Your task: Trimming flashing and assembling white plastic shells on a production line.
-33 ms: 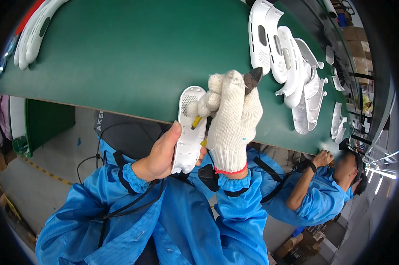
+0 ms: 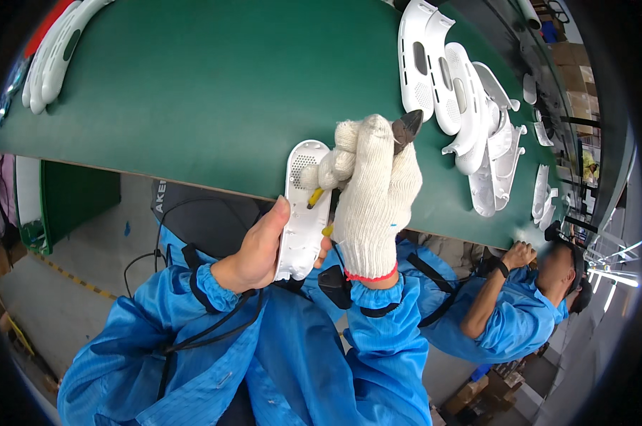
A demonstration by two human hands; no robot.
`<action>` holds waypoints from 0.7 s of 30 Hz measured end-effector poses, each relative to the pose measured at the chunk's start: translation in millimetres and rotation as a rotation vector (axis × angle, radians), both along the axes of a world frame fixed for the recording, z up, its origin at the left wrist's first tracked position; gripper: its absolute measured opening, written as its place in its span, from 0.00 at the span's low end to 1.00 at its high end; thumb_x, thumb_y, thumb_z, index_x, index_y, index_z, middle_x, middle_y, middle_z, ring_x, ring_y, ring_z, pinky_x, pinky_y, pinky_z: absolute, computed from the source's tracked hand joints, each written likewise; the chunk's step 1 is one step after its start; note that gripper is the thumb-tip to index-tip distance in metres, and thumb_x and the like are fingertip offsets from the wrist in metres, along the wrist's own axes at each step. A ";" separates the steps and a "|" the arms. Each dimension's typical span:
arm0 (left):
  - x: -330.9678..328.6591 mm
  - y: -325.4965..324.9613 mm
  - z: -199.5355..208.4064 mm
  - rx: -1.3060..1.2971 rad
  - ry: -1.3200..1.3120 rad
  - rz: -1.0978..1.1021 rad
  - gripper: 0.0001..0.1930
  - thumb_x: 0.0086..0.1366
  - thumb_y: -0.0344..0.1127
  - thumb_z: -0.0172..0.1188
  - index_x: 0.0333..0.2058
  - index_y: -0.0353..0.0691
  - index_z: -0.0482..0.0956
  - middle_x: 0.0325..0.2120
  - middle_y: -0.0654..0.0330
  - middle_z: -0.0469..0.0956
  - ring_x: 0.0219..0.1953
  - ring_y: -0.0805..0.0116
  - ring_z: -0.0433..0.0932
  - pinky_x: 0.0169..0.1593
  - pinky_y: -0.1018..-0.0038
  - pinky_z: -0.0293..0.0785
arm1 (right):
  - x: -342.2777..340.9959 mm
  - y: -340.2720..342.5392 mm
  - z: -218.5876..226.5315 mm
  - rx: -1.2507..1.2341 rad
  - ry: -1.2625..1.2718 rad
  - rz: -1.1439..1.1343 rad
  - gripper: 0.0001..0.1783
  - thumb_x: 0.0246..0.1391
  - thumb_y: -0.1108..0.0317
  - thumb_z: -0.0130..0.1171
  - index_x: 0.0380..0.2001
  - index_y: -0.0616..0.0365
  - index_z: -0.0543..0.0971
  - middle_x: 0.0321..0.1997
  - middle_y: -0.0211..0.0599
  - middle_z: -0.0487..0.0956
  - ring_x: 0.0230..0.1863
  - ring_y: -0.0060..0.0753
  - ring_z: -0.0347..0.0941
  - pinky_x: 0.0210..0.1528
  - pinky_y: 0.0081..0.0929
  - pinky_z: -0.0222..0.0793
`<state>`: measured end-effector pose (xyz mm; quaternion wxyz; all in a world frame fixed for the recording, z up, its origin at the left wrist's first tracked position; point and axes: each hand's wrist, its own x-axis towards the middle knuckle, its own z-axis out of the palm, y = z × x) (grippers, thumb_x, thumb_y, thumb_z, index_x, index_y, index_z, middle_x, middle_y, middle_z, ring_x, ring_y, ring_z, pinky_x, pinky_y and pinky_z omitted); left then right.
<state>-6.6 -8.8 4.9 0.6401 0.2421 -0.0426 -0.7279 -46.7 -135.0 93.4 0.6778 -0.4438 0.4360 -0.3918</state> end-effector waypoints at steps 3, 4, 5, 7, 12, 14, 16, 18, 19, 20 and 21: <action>-0.3 2.1 -3.9 -0.028 0.013 0.011 0.33 0.77 0.62 0.31 0.59 0.36 0.67 0.40 0.51 0.81 0.38 0.64 0.82 0.43 0.68 0.81 | 0.0 -0.3 -0.5 -0.001 -0.026 -0.010 0.15 0.68 0.59 0.54 0.38 0.63 0.73 0.22 0.33 0.71 0.18 0.24 0.67 0.20 0.30 0.72; -0.5 1.6 -2.6 -0.013 0.002 0.013 0.33 0.77 0.61 0.30 0.58 0.36 0.67 0.40 0.51 0.81 0.38 0.64 0.82 0.43 0.68 0.81 | 0.4 0.1 -0.7 -0.003 -0.030 -0.015 0.15 0.68 0.59 0.54 0.38 0.63 0.72 0.22 0.33 0.71 0.18 0.24 0.67 0.21 0.30 0.72; -0.8 1.0 -1.3 0.002 -0.007 0.014 0.33 0.77 0.61 0.30 0.58 0.36 0.67 0.40 0.51 0.81 0.38 0.64 0.82 0.43 0.68 0.81 | -0.2 -0.4 -1.8 -0.003 -0.030 -0.016 0.15 0.68 0.59 0.54 0.38 0.63 0.72 0.22 0.33 0.71 0.18 0.24 0.67 0.21 0.30 0.72; -1.0 2.0 -0.7 0.004 -0.012 0.020 0.33 0.77 0.61 0.30 0.58 0.36 0.67 0.40 0.51 0.81 0.38 0.63 0.83 0.43 0.68 0.81 | -1.7 -1.3 -5.4 -0.067 -0.004 0.005 0.14 0.69 0.59 0.53 0.39 0.62 0.72 0.23 0.33 0.72 0.18 0.25 0.67 0.21 0.31 0.73; -1.6 0.6 0.8 -0.004 -0.036 0.019 0.33 0.77 0.61 0.29 0.58 0.36 0.67 0.40 0.50 0.81 0.38 0.63 0.83 0.43 0.68 0.81 | -3.7 0.9 -0.4 -0.042 -0.041 -0.018 0.15 0.69 0.59 0.54 0.39 0.62 0.72 0.23 0.33 0.72 0.19 0.25 0.67 0.22 0.31 0.75; -1.4 0.4 -0.7 -0.022 -0.045 0.020 0.34 0.77 0.61 0.29 0.58 0.35 0.67 0.40 0.50 0.81 0.38 0.63 0.83 0.43 0.68 0.81 | -4.3 0.9 -1.9 -0.037 -0.052 -0.014 0.15 0.69 0.59 0.54 0.39 0.62 0.72 0.23 0.33 0.72 0.19 0.25 0.67 0.23 0.31 0.75; -1.3 0.6 -1.3 -0.020 -0.048 0.018 0.34 0.77 0.61 0.29 0.59 0.36 0.66 0.40 0.50 0.81 0.38 0.63 0.83 0.43 0.68 0.81 | -3.8 1.9 -2.4 -0.047 -0.050 -0.019 0.14 0.68 0.59 0.54 0.39 0.62 0.72 0.23 0.33 0.72 0.19 0.25 0.67 0.22 0.31 0.75; -0.8 0.5 -2.0 -0.018 -0.052 0.017 0.34 0.77 0.61 0.29 0.59 0.36 0.66 0.40 0.50 0.81 0.38 0.64 0.83 0.43 0.68 0.81 | -3.8 1.4 -3.1 -0.041 -0.056 -0.013 0.14 0.68 0.59 0.54 0.39 0.62 0.72 0.24 0.34 0.72 0.18 0.26 0.67 0.22 0.31 0.75; -0.8 0.4 -2.5 -0.022 -0.038 0.018 0.34 0.77 0.62 0.30 0.59 0.36 0.66 0.40 0.51 0.81 0.38 0.64 0.83 0.43 0.68 0.81 | -3.8 1.2 -3.5 -0.037 -0.062 -0.007 0.14 0.68 0.60 0.54 0.40 0.62 0.72 0.24 0.34 0.72 0.18 0.26 0.67 0.22 0.31 0.75; -1.0 0.6 -2.7 -0.025 -0.025 0.018 0.34 0.76 0.62 0.30 0.60 0.37 0.65 0.40 0.51 0.81 0.38 0.64 0.82 0.43 0.69 0.81 | -3.6 2.2 -3.5 -0.034 -0.062 -0.007 0.14 0.68 0.60 0.54 0.40 0.62 0.72 0.24 0.34 0.72 0.18 0.26 0.67 0.22 0.31 0.75; -1.0 0.4 -2.5 -0.022 -0.025 0.019 0.34 0.76 0.62 0.30 0.60 0.37 0.65 0.40 0.51 0.81 0.38 0.64 0.82 0.43 0.69 0.81 | -3.3 3.5 -3.4 -0.042 -0.056 -0.021 0.14 0.68 0.60 0.54 0.40 0.62 0.72 0.24 0.34 0.72 0.18 0.26 0.67 0.22 0.32 0.75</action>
